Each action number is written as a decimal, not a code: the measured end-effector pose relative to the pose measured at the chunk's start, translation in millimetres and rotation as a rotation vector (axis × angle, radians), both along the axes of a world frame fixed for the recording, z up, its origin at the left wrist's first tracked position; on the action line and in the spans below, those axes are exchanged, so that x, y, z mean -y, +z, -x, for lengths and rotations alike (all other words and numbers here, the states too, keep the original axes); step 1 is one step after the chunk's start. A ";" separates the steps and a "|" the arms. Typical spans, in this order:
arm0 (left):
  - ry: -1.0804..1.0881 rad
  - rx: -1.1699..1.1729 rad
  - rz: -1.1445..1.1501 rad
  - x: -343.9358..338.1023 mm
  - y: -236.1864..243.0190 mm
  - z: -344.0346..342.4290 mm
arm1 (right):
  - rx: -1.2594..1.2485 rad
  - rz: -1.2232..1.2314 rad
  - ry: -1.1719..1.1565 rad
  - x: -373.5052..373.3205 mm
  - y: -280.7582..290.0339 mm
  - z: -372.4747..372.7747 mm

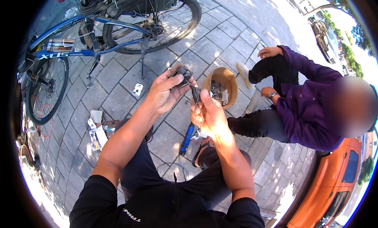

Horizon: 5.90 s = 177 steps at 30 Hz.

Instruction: The person sits on the sidewalk and uses pliers to manipulate a small metal bicycle component, likely a brake caliper or derailleur. They repeatedly squeeze the tool and adjust the part while a bystander watches. The person occasionally picks up other small items from the ground but focuses primarily on the single metal piece.

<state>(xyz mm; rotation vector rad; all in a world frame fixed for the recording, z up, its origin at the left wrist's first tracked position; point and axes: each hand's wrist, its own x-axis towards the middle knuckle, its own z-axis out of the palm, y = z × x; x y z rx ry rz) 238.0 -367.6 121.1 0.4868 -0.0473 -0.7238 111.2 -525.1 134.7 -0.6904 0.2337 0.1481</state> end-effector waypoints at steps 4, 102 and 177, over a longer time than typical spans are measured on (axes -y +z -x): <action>0.026 -0.073 0.023 10.1 -13.7 -4.1 | -0.133 0.579 -0.104 7.7 8.7 0.2; 0.139 -0.045 -0.228 5.6 -18.4 6.2 | 0.290 1.885 -0.348 -5.4 5.1 14.3; -0.174 0.557 -0.660 -20.4 -40.9 33.0 | -0.410 0.203 0.068 -9.7 -4.8 22.4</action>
